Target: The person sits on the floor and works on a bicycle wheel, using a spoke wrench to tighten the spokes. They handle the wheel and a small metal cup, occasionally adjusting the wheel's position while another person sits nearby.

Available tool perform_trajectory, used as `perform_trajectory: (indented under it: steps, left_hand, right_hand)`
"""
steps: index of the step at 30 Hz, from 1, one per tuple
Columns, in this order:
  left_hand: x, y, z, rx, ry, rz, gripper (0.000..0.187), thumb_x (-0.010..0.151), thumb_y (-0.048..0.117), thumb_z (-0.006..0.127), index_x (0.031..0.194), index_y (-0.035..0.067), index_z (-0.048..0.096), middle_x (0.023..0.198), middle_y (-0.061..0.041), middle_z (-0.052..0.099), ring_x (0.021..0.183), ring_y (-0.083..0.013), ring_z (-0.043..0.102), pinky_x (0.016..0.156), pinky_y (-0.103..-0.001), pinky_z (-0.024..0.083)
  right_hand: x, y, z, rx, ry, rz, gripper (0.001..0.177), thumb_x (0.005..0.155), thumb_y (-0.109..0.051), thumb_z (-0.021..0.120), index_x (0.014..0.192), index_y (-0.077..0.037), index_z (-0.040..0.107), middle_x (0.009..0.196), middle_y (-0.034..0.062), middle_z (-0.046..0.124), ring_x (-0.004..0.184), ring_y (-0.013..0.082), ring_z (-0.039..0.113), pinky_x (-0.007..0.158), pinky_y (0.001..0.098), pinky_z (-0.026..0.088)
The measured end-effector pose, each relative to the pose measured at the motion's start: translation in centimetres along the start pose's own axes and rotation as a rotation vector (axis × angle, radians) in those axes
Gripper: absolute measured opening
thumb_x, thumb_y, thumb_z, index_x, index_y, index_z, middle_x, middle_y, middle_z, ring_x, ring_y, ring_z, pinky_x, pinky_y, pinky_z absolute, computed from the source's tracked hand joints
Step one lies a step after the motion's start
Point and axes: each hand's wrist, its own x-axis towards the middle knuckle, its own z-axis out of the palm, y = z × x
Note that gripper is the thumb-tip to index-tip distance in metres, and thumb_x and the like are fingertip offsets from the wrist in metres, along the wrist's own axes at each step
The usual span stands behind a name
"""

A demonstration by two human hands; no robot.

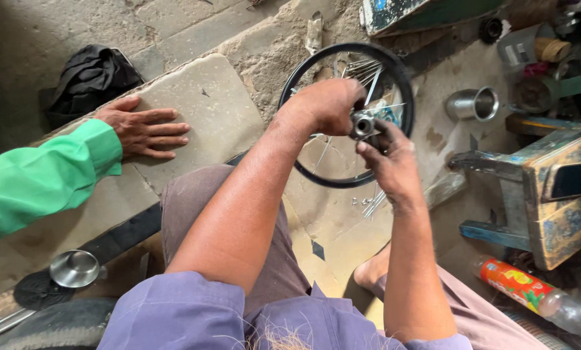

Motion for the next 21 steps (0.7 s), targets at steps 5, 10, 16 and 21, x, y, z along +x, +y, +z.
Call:
perform_trajectory:
  steps: [5,10,16,21]
  left_hand:
    - [-0.7,-2.2,0.6,0.161,-0.298,-0.287,0.027,0.077,0.013,0.077,0.102,0.003,0.078,0.109,-0.02,0.074,0.1,-0.0335,0.074,0.086,-0.042,0.059]
    - [-2.3,-3.6,-0.5,0.214,-0.474,-0.472,0.029,0.08,0.012,0.072,0.106,0.003,0.08,0.11,-0.017,0.078,0.099,-0.032,0.077,0.086,-0.043,0.061]
    - [-3.0,-3.7,-0.9,0.216,-0.456,-0.477,0.04,0.076,0.011,0.079,0.116,0.008,0.076,0.118,-0.018,0.073,0.107,-0.0322,0.072,0.092,-0.043,0.058]
    - [-1.5,-4.4,-0.8,0.16,-0.263,-0.449,0.034,0.08,0.017,0.082,0.11,0.004,0.071,0.108,-0.019,0.073,0.102,-0.0309,0.071,0.094,-0.042,0.057]
  right_hand:
    - [-0.5,3.0,4.2,-0.064,-0.073,0.047,0.054,0.089,-0.008,0.076,0.14,-0.005,0.057,0.099,0.0031,0.072,0.078,0.0087,0.062,0.063,0.0253,0.053]
    - [-1.3,4.7,9.0,0.126,-0.173,0.112,0.058,0.091,-0.012,0.075,0.143,-0.003,0.051,0.099,0.0037,0.068,0.082,0.0098,0.063,0.065,0.0265,0.054]
    - [0.5,5.7,8.5,0.107,-0.205,0.14,0.053,0.086,-0.015,0.076,0.135,0.0,0.061,0.087,0.004,0.068,0.07,0.0122,0.059,0.06,0.0289,0.053]
    - [1.6,8.2,6.0,0.22,-0.204,0.138,0.036,0.094,-0.015,0.074,0.122,0.006,0.067,0.09,0.0044,0.071,0.078,0.0122,0.064,0.069,0.0282,0.055]
